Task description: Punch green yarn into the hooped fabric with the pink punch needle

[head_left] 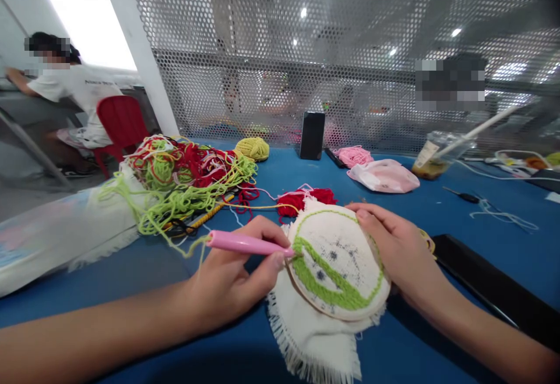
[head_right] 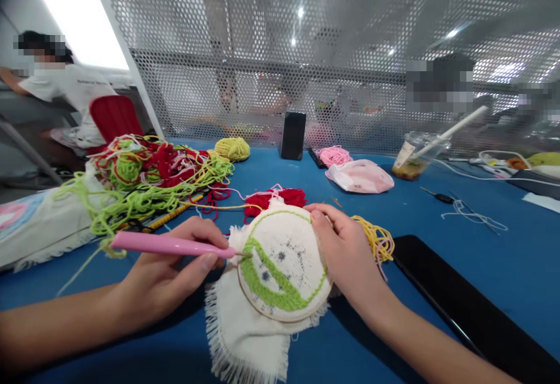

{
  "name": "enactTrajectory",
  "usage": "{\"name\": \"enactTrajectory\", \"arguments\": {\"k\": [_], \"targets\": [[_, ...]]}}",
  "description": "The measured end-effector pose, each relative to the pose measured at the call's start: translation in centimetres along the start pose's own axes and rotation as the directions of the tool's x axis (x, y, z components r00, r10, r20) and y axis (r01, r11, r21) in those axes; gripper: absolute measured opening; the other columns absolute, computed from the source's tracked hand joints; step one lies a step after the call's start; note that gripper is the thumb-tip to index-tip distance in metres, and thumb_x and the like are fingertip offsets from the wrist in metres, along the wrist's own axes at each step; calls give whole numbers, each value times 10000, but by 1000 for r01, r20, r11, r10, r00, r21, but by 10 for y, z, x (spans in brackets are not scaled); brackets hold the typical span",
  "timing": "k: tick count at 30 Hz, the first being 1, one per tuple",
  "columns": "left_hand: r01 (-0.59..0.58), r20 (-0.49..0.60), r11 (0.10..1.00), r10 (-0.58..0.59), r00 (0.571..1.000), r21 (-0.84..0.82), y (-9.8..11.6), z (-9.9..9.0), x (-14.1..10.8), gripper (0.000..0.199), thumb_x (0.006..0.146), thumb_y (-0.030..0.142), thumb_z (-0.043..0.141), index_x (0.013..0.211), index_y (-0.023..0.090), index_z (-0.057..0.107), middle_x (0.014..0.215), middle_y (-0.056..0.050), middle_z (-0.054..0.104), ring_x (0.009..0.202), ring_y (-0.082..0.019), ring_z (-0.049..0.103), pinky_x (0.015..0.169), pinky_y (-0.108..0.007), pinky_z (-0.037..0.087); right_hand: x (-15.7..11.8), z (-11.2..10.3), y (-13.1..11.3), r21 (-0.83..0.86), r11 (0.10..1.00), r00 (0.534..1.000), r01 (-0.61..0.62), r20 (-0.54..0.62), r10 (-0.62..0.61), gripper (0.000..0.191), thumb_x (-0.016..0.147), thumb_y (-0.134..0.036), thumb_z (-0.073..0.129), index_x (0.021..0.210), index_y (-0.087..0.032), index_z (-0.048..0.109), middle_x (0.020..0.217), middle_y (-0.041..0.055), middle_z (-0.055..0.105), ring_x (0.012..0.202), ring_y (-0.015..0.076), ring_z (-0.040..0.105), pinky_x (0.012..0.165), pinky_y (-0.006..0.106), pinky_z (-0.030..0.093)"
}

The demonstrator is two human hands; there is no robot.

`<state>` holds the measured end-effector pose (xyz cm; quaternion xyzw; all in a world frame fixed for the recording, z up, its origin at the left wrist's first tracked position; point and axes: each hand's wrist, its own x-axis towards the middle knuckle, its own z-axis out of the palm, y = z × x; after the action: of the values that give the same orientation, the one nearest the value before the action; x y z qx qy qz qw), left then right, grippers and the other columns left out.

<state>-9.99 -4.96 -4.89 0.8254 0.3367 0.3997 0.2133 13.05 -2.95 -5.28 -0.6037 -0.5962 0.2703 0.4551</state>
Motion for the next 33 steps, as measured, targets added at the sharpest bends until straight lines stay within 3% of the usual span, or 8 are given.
{"name": "enactTrajectory", "arguments": {"k": [11, 17, 20, 27, 33], "targets": [[-8, -21, 999, 8, 1000, -34, -3, 1, 1, 148, 799, 95, 435, 868, 200, 514, 825, -5, 523, 733, -114, 532, 636, -212, 465, -3, -3, 2, -69, 997, 998, 45, -35, -48, 248, 819, -370, 436, 917, -235, 619, 928, 30, 656, 737, 187, 588, 575, 272, 427], [-51, -38, 998, 52, 998, 30, 0, 1, 1, 151, 777, 71, 453, 852, 191, 508, 804, 2, 544, 728, -104, 534, 651, -200, 449, -4, -4, -1, -61, 997, 998, 53, -36, -55, 215, 827, -359, 436, 882, -253, 615, 924, 5, 651, 741, 173, 581, 580, 261, 423], [-45, -9, 999, 45, 999, 27, 1, 1, 1, 148, 779, 82, 456, 865, 191, 506, 795, 4, 558, 709, -100, 537, 657, -204, 446, -5, -4, -3, -62, 996, 997, 63, -39, -66, 205, 829, -357, 433, 875, -261, 609, 886, -3, 650, 724, 165, 576, 555, 251, 415], [60, 195, 990, -85, 977, 131, 5, 9, 11, 93, 779, 138, 464, 817, 182, 538, 738, 1, 567, 663, -116, 528, 573, -210, 429, -16, -7, -24, -151, 972, 979, 180, -67, -191, 199, 837, -333, 422, 866, -266, 606, 809, -4, 648, 671, 159, 559, 513, 245, 402], [88, 157, 996, -87, 984, 1, 0, 9, 10, 129, 823, 160, 441, 908, 174, 537, 821, -18, 568, 746, -124, 535, 672, -236, 445, -12, -4, -14, -108, 987, 989, 123, -65, -130, 215, 839, -322, 412, 868, -244, 610, 900, 8, 649, 749, 175, 571, 589, 266, 423]]}}
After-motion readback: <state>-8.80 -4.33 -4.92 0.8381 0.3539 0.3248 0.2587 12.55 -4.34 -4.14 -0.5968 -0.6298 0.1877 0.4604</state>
